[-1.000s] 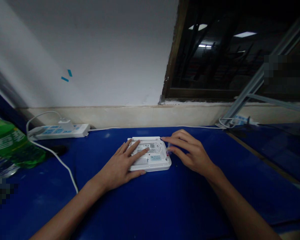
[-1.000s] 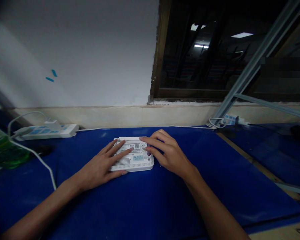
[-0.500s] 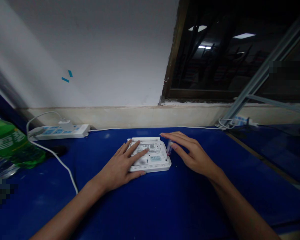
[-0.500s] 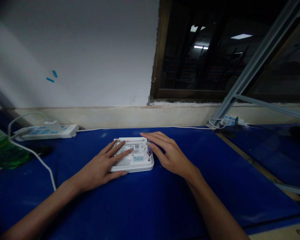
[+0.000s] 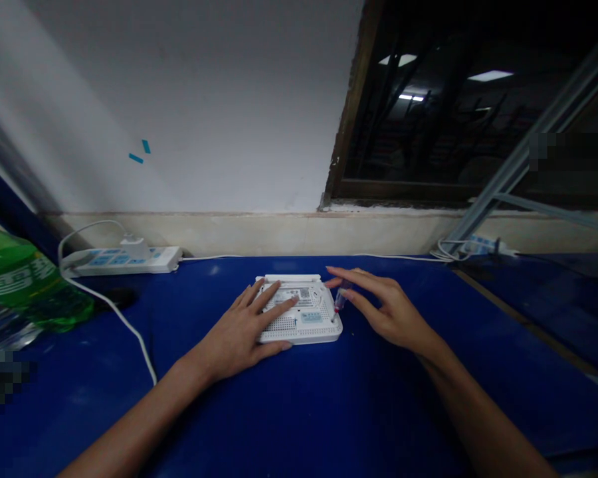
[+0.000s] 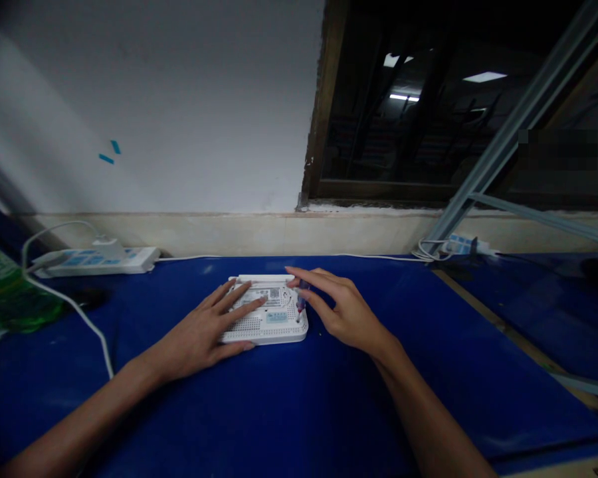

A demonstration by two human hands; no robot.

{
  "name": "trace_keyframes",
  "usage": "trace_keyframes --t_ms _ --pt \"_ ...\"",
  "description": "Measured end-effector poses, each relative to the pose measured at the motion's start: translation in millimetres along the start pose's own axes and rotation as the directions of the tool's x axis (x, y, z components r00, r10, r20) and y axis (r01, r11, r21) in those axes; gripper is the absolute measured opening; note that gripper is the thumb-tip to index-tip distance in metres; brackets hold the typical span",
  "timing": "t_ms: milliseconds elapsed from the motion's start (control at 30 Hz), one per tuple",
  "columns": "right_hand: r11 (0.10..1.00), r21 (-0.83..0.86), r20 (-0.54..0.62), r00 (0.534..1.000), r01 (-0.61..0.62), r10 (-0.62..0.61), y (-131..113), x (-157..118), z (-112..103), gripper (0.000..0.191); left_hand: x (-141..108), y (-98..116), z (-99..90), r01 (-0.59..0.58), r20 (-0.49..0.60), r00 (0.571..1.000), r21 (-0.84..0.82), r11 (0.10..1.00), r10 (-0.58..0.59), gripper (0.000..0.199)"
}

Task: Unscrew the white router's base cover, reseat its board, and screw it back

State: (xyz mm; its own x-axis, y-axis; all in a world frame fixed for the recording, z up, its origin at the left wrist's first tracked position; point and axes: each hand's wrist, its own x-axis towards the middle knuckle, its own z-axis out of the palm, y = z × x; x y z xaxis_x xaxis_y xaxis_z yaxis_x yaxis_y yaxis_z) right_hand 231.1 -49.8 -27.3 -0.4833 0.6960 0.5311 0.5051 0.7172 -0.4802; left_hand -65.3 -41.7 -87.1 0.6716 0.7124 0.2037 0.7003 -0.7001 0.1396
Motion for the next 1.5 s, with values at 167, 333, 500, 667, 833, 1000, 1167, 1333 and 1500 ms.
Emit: trace_keyframes --t_ms 167,333,500,667,833,1000,1167,1333,1500 --pt "0.992 -0.106 -0.093 0.992 0.074 -0.084 2.1 0.3 2.6 0.029 -0.2 0.4 -0.3 -0.003 0.001 1.0 -0.001 1.0 0.003 0.074" --pt "1.0 -0.005 -0.012 1.0 0.026 -0.026 -2.1 2.4 4.3 0.045 0.0 -0.2 0.4 -0.002 0.006 1.0 0.0 1.0 0.002 0.073" --pt "0.998 0.04 -0.138 0.989 0.057 -0.051 4.9 1.8 8.0 0.027 0.1 -1.1 0.9 -0.012 -0.009 1.0 -0.011 1.0 0.012 0.074" --pt "0.999 -0.012 -0.061 0.997 0.047 -0.048 0.9 3.3 6.8 0.036 0.5 0.1 -0.8 0.001 0.011 1.0 -0.008 1.0 -0.001 0.073" --pt "0.995 0.089 -0.059 0.997 0.054 -0.049 3.3 3.1 7.4 0.035 0.5 -0.2 0.1 -0.005 -0.009 1.0 -0.015 1.0 0.005 0.073" --pt "0.998 -0.02 -0.105 0.993 0.059 -0.061 8.3 1.3 5.1 0.022 0.1 -0.6 1.1 -0.007 -0.006 1.0 -0.017 1.0 0.007 0.073" --pt "0.998 0.061 0.008 1.0 0.028 -0.029 0.0 2.4 1.0 0.039 0.1 0.5 -0.5 -0.001 0.0 1.0 -0.01 1.0 0.001 0.072" --pt "0.995 0.086 -0.056 0.998 0.042 -0.037 5.6 1.7 1.8 0.028 0.0 0.4 -0.8 0.001 0.014 1.0 -0.007 1.0 -0.001 0.073" --pt "0.998 -0.037 -0.077 0.995 0.055 -0.058 6.1 2.4 -0.9 0.037 0.8 0.3 -1.1 0.001 0.016 1.0 -0.003 1.0 -0.001 0.073"
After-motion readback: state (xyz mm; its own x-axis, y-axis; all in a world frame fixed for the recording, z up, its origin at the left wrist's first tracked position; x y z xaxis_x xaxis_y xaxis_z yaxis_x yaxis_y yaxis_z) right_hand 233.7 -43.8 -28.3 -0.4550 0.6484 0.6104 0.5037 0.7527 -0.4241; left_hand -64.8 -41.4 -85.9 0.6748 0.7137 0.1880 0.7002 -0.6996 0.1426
